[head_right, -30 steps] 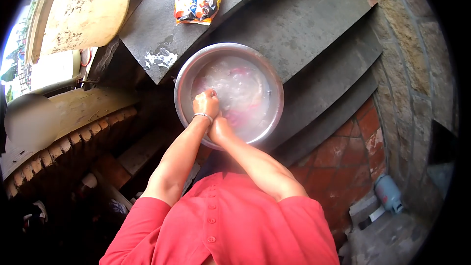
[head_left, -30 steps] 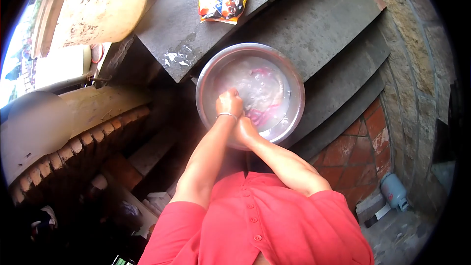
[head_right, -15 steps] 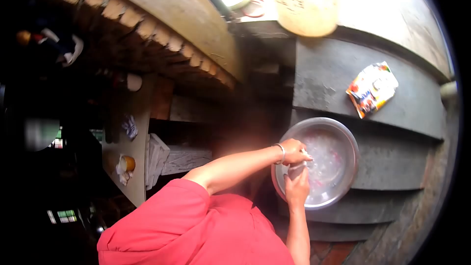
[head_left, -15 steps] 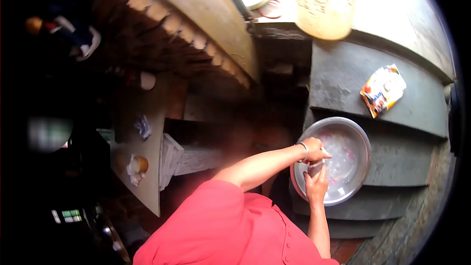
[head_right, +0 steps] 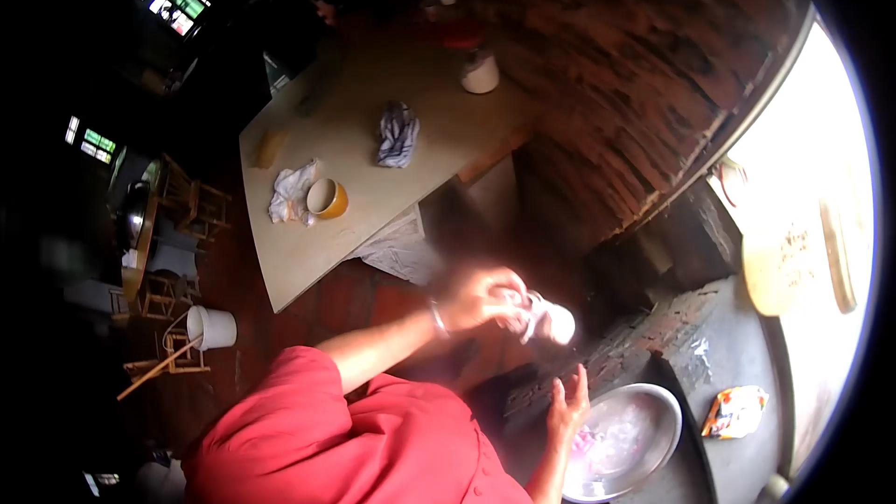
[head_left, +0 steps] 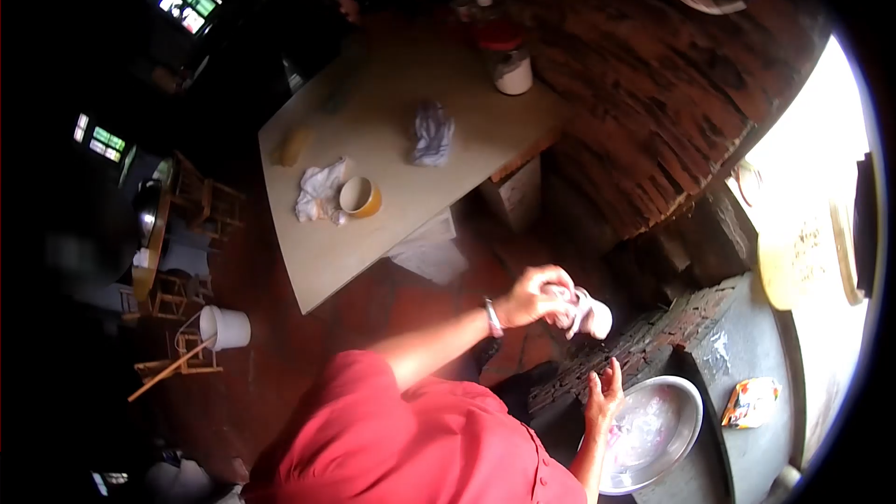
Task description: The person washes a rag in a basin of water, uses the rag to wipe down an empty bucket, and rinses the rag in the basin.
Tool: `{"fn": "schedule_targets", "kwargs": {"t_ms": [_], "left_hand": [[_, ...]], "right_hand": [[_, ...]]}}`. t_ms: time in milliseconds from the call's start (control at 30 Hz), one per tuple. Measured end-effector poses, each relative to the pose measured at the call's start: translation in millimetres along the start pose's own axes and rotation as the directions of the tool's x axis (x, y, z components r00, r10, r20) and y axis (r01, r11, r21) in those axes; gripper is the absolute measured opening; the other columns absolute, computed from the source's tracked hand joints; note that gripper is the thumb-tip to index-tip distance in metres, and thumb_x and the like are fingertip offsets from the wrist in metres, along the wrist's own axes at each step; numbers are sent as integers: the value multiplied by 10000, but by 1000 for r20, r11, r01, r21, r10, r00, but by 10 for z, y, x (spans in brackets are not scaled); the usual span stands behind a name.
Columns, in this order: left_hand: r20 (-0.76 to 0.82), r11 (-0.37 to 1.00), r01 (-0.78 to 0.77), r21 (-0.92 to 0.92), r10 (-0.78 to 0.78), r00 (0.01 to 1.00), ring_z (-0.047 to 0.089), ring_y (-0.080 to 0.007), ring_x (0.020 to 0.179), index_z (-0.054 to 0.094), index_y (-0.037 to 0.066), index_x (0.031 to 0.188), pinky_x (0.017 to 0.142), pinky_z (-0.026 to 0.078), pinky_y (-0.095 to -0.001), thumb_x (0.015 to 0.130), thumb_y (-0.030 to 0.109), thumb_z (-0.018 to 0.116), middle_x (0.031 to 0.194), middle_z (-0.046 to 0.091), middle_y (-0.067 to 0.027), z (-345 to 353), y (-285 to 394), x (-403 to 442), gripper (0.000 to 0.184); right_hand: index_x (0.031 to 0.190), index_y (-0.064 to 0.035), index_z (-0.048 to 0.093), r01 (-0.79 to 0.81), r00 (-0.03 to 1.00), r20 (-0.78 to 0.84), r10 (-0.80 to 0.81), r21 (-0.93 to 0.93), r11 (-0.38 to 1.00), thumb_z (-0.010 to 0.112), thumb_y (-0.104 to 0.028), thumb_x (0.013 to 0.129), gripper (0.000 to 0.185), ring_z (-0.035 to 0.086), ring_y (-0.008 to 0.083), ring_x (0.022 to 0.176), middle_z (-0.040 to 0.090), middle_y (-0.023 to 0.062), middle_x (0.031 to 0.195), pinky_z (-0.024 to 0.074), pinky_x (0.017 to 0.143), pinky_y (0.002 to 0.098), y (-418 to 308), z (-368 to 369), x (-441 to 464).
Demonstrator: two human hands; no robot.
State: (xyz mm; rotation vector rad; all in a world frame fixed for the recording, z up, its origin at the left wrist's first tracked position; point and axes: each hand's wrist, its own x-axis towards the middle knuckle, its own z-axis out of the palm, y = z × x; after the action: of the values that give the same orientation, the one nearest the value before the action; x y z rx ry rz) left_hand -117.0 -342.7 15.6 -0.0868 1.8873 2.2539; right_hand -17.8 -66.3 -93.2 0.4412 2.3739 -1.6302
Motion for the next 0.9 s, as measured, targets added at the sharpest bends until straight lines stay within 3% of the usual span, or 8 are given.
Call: {"fn": "schedule_targets", "kwargs": {"t_ms": [100,233,267,333,400,533,633,900], "left_hand": [[-518,973,-229,41,217,827,598,-127,801,623,37,883,708,500,-255,757,60,689,860,622,-38,-996,641,-227,144],[-701,825,-382,416,558,444,556,-133,864,597,35,950,774,467,-260,774,40,700,935,585,-32,-1900,777,-142,203],[-654,766,-254,590,639,406,575,-198,893,593,46,965,809,470,-303,780,64,693,989,589,-77,-2348,607,-67,211],[-497,349,360,865,690,526,502,-359,1119,619,103,1066,942,433,-423,757,124,710,1193,538,-167,-2683,645,-27,323],[-558,419,370,829,582,591,461,-351,1202,612,99,1119,989,403,-431,756,149,713,1278,508,-159,-2612,838,42,380],[-274,424,-91,901,719,639,527,-346,1127,603,26,1098,962,421,-410,775,123,677,1210,563,-174,-2278,1022,341,345],[-211,445,-266,855,767,606,569,-312,1055,616,14,1072,923,444,-375,798,81,661,1124,608,-157,-1742,1307,682,285],[151,70,-585,808,935,321,594,-296,1002,617,13,1063,883,473,-351,804,28,666,1069,631,-137,-191,2662,954,264]], "right_hand": [[1255,-30,571,-7,994,108,-8,138,990,660,-33,846,419,592,160,953,622,122,1126,494,813,268,-2,358,168],[1245,-17,573,70,984,166,-69,-5,998,669,-82,847,414,606,186,985,632,146,1128,497,843,288,-338,587,73],[1242,-13,574,79,982,175,-72,-32,996,671,-94,848,414,609,192,993,634,152,1128,497,850,293,-402,631,65],[1237,-7,575,78,980,188,-64,-66,995,675,-119,848,417,616,206,1009,639,164,1129,499,866,303,-496,684,54],[1232,0,576,66,979,197,-46,-96,993,680,-143,849,422,623,219,1025,644,176,1130,500,881,313,-537,684,5],[1216,13,584,15,987,159,4,-116,993,684,-179,848,427,638,238,1042,656,192,1121,504,897,327,-673,628,-77],[1171,15,612,20,992,129,-4,-117,993,690,-180,833,398,658,240,986,676,189,1061,518,858,329,-681,575,-99],[1104,24,646,-43,997,56,46,-53,998,693,-175,815,354,681,230,863,701,181,959,535,774,332,-1431,223,-363]]}}
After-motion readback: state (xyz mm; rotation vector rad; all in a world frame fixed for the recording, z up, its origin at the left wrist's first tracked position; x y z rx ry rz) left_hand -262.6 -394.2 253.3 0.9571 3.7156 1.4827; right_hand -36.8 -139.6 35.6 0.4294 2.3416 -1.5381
